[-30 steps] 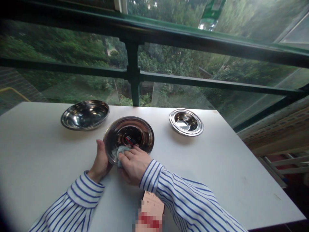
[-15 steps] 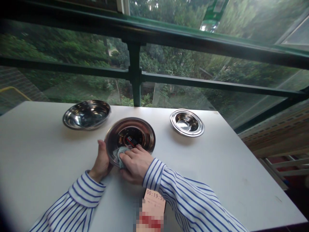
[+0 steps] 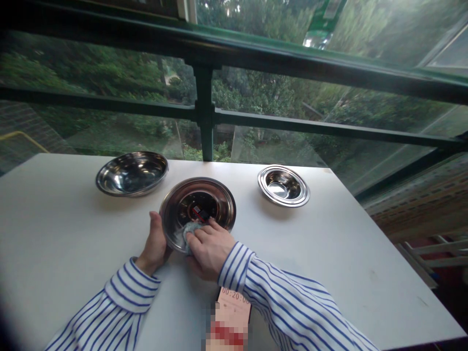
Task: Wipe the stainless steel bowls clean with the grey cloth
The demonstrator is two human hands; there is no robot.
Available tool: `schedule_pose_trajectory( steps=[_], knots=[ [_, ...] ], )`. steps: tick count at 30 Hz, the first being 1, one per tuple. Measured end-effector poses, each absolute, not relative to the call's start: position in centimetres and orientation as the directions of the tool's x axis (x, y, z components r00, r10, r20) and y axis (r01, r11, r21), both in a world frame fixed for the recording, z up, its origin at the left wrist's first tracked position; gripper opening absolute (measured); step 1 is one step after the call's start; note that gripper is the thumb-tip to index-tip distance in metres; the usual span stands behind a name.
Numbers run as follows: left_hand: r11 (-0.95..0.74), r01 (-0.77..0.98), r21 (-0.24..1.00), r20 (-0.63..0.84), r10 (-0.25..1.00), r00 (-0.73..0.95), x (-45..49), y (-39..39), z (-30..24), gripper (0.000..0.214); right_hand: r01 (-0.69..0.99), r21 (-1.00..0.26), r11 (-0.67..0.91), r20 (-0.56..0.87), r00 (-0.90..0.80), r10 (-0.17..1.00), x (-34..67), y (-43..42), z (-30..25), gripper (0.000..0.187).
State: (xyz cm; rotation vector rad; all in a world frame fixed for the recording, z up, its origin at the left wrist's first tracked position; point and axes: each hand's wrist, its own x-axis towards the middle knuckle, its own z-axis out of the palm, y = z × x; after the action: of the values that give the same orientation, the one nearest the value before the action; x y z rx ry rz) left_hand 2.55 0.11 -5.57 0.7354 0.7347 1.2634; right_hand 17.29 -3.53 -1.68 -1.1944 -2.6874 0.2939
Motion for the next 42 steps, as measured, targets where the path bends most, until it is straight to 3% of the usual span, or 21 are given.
schedule_pose_trajectory(
  steps=[5,9,12,15,20,27,35,42],
  knots=[
    [0.111,-0.532,0.839,-0.029,0.987,0.160,2.8,0.2,-5.8,0.069,0.715,-0.224,0.662,0.047,-0.670,0.740,19.1,-3.9,-1.6,0.044],
    [0.180,-0.534,0.826,-0.095,0.979,0.182,2.6,0.0,-6.1,0.071,0.642,-0.315,0.699,0.186,-0.681,0.708,16.4,-3.3,-2.4,0.046],
    [0.152,-0.552,0.820,-0.090,0.986,0.137,2.5,0.0,-6.0,0.068,0.647,-0.302,0.700,0.257,-0.652,0.713,15.4,-3.4,-2.9,0.047],
    [0.076,-0.538,0.839,-0.025,0.995,0.102,2.5,0.1,-5.7,0.063,0.670,-0.233,0.705,0.176,-0.684,0.708,17.3,-3.9,-2.9,0.045],
    [0.104,-0.512,0.853,-0.002,0.981,0.196,2.6,0.3,-5.5,0.061,0.703,-0.132,0.699,0.055,-0.699,0.713,20.8,-4.4,-2.2,0.046],
    [0.104,-0.548,0.830,-0.031,0.989,0.141,2.5,0.1,-5.7,0.064,0.645,-0.228,0.729,0.155,-0.715,0.681,16.8,-3.8,-2.7,0.049],
    [0.108,-0.525,0.844,-0.019,0.985,0.172,2.7,0.3,-5.4,0.062,0.668,-0.131,0.733,0.100,-0.727,0.680,20.0,-4.2,-2.5,0.045],
    [0.135,-0.570,0.810,-0.072,0.989,0.131,2.5,0.0,-5.6,0.065,0.646,-0.228,0.729,0.315,-0.659,0.683,15.9,-4.6,-3.6,0.046]
  ],
)
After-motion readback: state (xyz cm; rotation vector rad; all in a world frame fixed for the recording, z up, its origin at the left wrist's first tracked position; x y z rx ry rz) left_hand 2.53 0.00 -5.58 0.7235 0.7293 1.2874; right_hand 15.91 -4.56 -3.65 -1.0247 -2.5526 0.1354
